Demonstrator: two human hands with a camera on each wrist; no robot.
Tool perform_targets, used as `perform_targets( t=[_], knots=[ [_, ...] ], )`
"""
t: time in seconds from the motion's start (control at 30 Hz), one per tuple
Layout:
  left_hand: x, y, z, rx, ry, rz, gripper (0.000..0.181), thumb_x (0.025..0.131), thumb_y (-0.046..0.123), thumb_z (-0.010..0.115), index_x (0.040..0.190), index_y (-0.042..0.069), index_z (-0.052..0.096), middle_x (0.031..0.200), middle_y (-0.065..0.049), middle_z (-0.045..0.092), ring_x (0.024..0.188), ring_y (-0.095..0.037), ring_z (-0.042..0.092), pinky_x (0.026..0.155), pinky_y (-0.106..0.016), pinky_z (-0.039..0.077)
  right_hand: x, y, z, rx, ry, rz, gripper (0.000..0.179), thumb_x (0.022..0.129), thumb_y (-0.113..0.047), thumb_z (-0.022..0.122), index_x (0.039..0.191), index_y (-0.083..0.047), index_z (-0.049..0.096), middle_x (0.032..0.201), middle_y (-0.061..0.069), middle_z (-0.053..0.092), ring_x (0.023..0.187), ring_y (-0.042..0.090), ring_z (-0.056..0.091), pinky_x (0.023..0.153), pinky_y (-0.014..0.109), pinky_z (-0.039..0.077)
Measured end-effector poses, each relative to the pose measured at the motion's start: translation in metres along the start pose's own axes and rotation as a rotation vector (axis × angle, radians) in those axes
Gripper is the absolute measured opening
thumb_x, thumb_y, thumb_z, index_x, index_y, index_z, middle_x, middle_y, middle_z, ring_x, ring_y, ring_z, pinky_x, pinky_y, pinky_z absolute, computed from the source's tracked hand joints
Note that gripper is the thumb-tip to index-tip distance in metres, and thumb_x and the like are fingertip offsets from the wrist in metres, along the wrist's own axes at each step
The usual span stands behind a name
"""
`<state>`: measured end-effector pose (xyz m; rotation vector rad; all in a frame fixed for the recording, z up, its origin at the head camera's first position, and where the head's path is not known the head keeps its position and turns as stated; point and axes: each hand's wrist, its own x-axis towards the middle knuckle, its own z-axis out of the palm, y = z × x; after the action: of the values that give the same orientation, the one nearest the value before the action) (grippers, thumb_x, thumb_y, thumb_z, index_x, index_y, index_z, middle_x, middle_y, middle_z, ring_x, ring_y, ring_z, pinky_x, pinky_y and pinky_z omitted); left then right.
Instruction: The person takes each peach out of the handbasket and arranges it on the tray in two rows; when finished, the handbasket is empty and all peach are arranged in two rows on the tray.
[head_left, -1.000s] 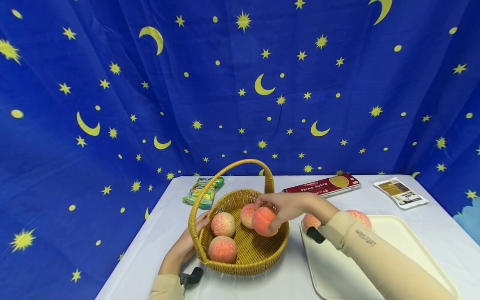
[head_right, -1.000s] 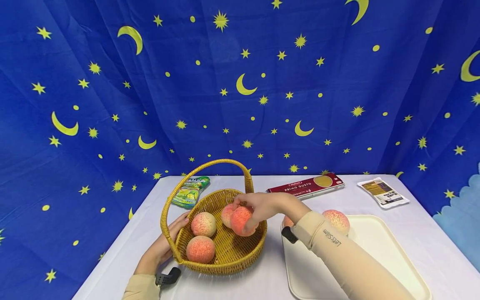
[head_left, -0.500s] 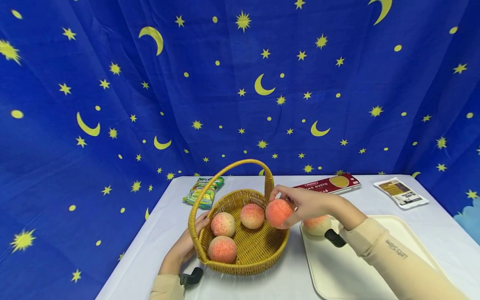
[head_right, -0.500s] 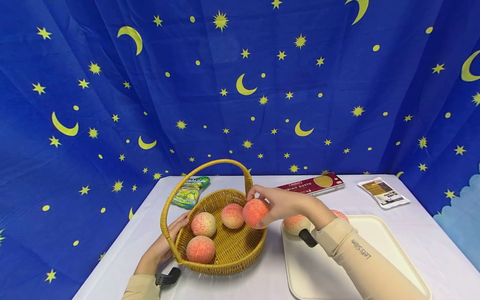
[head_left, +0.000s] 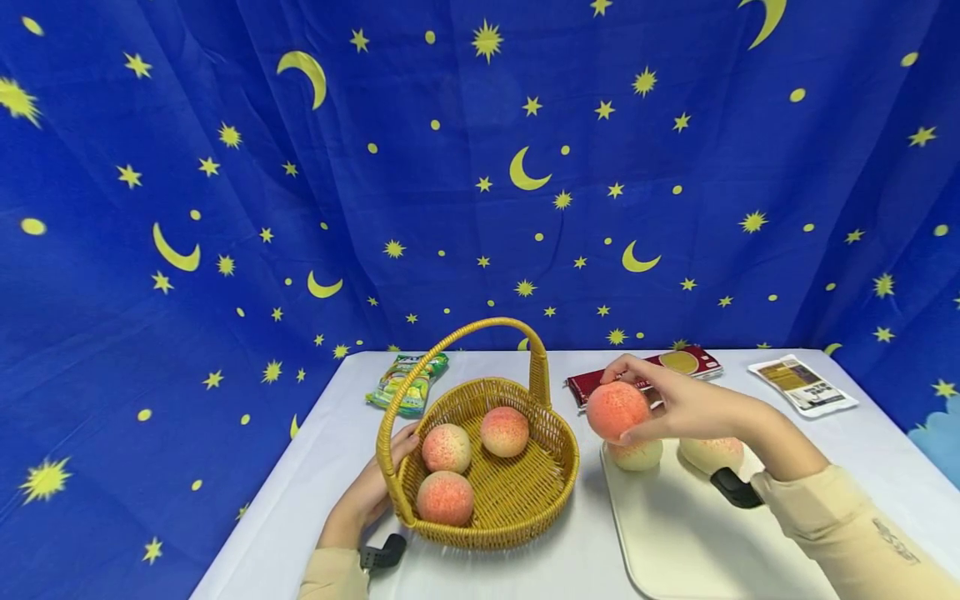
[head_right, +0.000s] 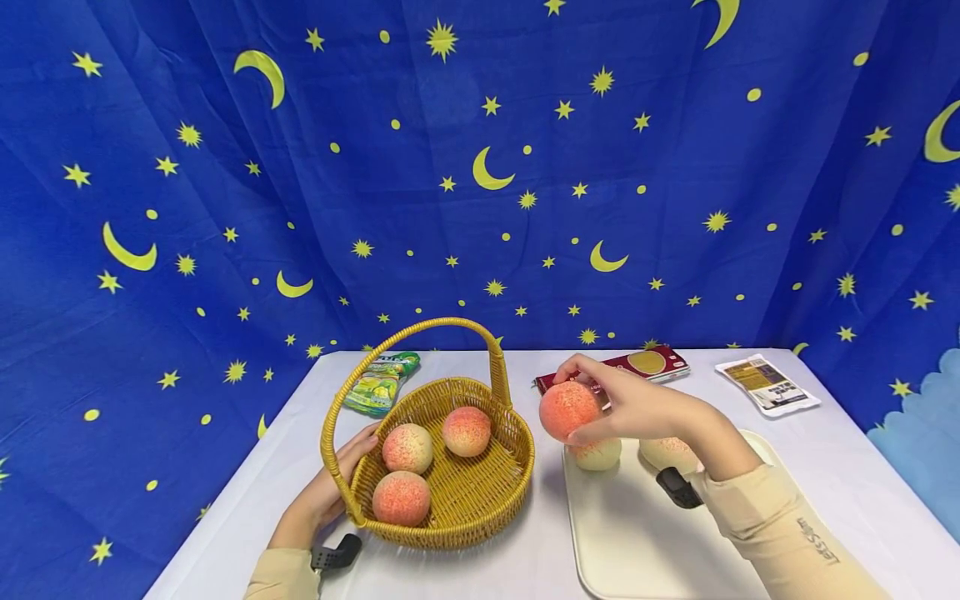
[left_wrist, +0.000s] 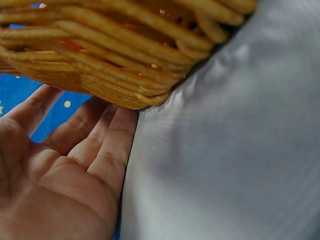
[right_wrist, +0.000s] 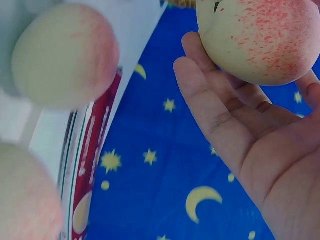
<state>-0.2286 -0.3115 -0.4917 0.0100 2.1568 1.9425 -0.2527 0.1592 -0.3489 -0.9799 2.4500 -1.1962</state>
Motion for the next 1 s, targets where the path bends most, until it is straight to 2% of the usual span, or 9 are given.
perform_targets(
  t=[0.17,0.4,0.6,0.77,0.9,1.0],
  knots=[
    [-0.001,0.001,0.000,-0.005,-0.011,0.004,0.067,0.112,0.043,0.049,0.169,0.014,0.030,0.170,-0.022,0.040,0.154,-0.034,0.041,0.115,-0.029,0.044,-0.022,0.012,-0.011,-0.035,0.103,0.007,0.065,0.087,-0.024,0.091,0.139,-0.017,0.053,0.130,0.011,0.063,0.113,0.011,0.068,0.091,0.031,0.063],
    [-0.005,0.004,0.000,-0.026,-0.006,-0.004,0.067,0.113,0.041,0.049,0.170,0.013,0.028,0.170,-0.023,0.038,0.152,-0.029,0.041,0.107,-0.021,0.045,-0.054,0.028,-0.025,-0.105,0.192,0.050,0.072,0.090,-0.023,0.088,0.152,-0.015,0.054,0.136,0.012,0.064,0.109,0.000,0.069,0.088,0.026,0.062],
    [-0.005,0.004,0.000,-0.021,-0.006,-0.002,0.066,0.113,0.041,0.049,0.170,0.013,0.029,0.170,-0.022,0.039,0.152,-0.029,0.041,0.107,-0.021,0.044,-0.078,0.055,-0.033,-0.134,0.280,0.074,0.068,0.088,-0.015,0.089,0.148,-0.014,0.055,0.128,-0.012,0.065,0.111,-0.007,0.063,0.086,0.023,0.061],
    [-0.005,0.004,0.000,-0.019,-0.002,-0.004,0.067,0.112,0.042,0.049,0.170,0.013,0.029,0.171,-0.022,0.038,0.153,-0.030,0.041,0.108,-0.021,0.044,-0.098,0.078,-0.039,-0.147,0.346,0.140,0.069,0.088,-0.014,0.089,0.147,-0.010,0.053,0.128,-0.029,0.056,0.108,-0.011,0.060,0.083,0.021,0.060],
    [-0.005,0.004,0.000,-0.017,-0.006,-0.006,0.068,0.112,0.042,0.050,0.170,0.014,0.029,0.172,-0.022,0.036,0.155,-0.032,0.038,0.116,-0.030,0.043,-0.113,0.094,-0.041,-0.145,0.400,0.173,0.067,0.088,-0.012,0.088,0.145,-0.010,0.052,0.131,-0.035,0.047,0.106,-0.015,0.059,0.082,0.017,0.059],
    [-0.005,0.004,0.001,-0.009,0.001,-0.005,0.068,0.112,0.043,0.050,0.170,0.014,0.029,0.172,-0.022,0.036,0.156,-0.035,0.038,0.120,-0.036,0.042,-0.122,0.106,-0.043,-0.167,0.438,0.200,0.066,0.088,-0.014,0.089,0.144,-0.012,0.052,0.132,-0.035,0.045,0.104,-0.015,0.058,0.079,0.018,0.057]
  ],
)
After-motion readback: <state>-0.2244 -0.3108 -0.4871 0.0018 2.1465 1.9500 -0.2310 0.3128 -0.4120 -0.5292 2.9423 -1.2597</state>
